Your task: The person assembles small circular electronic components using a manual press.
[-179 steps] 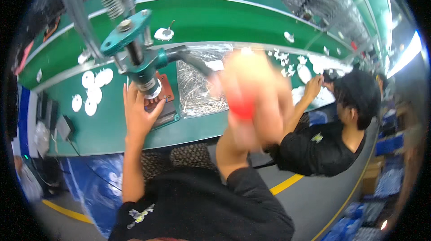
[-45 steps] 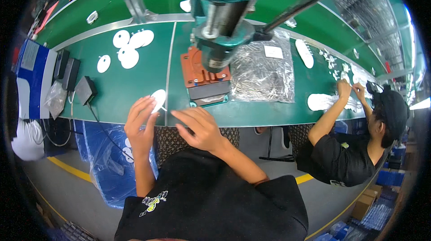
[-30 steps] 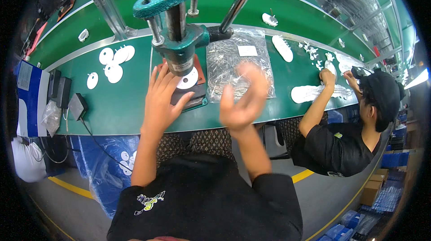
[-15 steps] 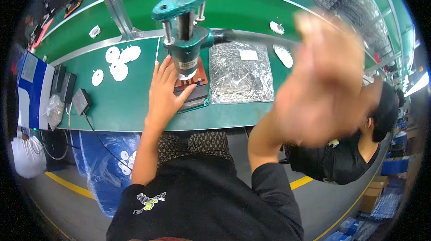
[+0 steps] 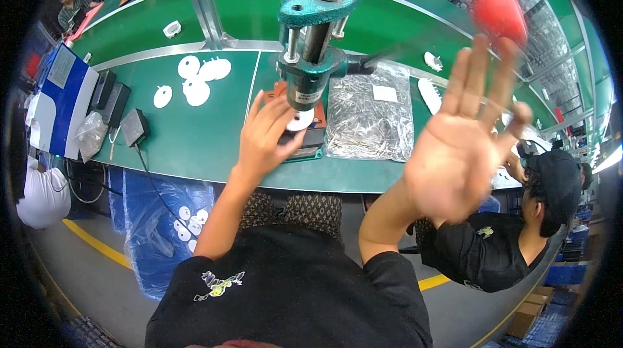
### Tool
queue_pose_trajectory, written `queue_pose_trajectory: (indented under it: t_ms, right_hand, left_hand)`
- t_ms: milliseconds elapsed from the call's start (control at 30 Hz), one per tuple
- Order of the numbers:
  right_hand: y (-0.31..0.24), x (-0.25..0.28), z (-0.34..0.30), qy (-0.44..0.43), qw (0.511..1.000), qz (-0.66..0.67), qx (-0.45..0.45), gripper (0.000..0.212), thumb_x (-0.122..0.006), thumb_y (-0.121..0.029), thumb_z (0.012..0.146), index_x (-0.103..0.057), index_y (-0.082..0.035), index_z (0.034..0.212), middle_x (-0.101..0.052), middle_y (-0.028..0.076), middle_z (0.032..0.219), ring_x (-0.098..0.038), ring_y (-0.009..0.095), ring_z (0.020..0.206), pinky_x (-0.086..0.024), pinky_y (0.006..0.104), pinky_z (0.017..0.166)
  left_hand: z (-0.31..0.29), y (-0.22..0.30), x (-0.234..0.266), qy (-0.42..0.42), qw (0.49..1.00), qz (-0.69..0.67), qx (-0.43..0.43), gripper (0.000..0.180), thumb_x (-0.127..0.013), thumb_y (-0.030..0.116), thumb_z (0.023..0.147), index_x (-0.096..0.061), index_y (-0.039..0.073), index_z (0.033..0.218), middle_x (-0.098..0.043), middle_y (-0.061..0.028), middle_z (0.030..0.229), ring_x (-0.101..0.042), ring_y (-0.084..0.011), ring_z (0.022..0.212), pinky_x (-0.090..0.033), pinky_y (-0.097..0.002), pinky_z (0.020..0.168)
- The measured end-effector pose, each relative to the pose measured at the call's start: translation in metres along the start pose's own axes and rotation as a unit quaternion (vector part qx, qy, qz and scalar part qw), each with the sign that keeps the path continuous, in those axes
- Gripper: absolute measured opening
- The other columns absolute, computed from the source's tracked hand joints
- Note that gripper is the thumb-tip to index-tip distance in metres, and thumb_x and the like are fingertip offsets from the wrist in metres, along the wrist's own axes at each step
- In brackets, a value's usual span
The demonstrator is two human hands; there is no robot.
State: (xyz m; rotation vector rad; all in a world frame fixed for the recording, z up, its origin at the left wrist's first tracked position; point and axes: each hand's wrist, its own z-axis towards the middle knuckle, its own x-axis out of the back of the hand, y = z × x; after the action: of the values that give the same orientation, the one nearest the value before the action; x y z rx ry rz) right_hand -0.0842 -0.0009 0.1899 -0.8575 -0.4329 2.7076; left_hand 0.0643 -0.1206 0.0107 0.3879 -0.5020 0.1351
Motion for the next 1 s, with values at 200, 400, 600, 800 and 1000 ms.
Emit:
queue_pose_trajectory:
  t_ms: [200,400,600,800,1000]
  right_hand:
    - [0.035,0.065,-0.119,-0.305,0.857,-0.415,-0.03,0.05,-0.092,-0.021,0.063,-0.059,-0.008,0.099,-0.054,0.022,0.133,-0.052,0.037,0.125,-0.04,0.0486,0.106]
    - [0.057,0.08,-0.18,-0.284,0.869,-0.397,-0.086,0.052,-0.091,-0.012,0.064,-0.062,-0.005,0.106,-0.058,0.023,0.13,-0.06,0.038,0.117,-0.051,0.0452,0.098]
    - [0.056,0.176,-0.079,0.018,0.797,-0.592,-0.12,0.049,-0.079,0.0,0.073,-0.057,-0.001,0.117,-0.06,0.018,0.122,-0.055,0.037,0.12,-0.043,0.0424,0.103]
    - [0.105,0.35,-0.03,0.025,0.631,-0.763,-0.139,0.037,-0.075,-0.005,0.077,-0.058,0.002,0.11,-0.059,0.021,0.126,-0.053,0.041,0.12,-0.041,0.0457,0.103]
    - [0.123,0.378,-0.035,0.016,0.621,-0.755,-0.21,0.037,-0.076,-0.008,0.077,-0.06,-0.005,0.11,-0.055,0.024,0.133,-0.05,0.038,0.128,-0.04,0.0438,0.106]
  left_hand:
    - [-0.035,0.043,0.035,0.011,0.924,-0.282,0.258,0.032,-0.068,0.01,0.085,-0.064,-0.002,0.114,-0.068,-0.0104,0.112,-0.065,-0.0214,0.108,-0.044,-0.0417,0.103]
    - [-0.051,0.06,0.028,-0.065,0.759,-0.494,0.419,0.034,-0.052,0.011,0.101,-0.054,-0.007,0.131,-0.061,-0.0093,0.122,-0.059,-0.017,0.112,-0.046,-0.0306,0.097]
    - [-0.024,-0.015,0.052,-0.024,0.969,-0.024,0.245,0.031,-0.064,0.017,0.093,-0.063,-0.002,0.118,-0.062,-0.0184,0.123,-0.057,-0.0329,0.117,-0.041,-0.0429,0.104]
    - [-0.045,-0.121,0.038,-0.075,0.925,0.311,0.203,0.05,-0.067,0.019,0.092,-0.05,0.001,0.136,-0.051,-0.0224,0.137,-0.046,-0.0385,0.13,-0.034,-0.0468,0.11]
    - [-0.044,-0.12,0.045,-0.087,0.938,0.224,0.248,0.045,-0.063,0.016,0.094,-0.052,0.0,0.134,-0.056,-0.0207,0.132,-0.051,-0.0378,0.123,-0.037,-0.0458,0.106]
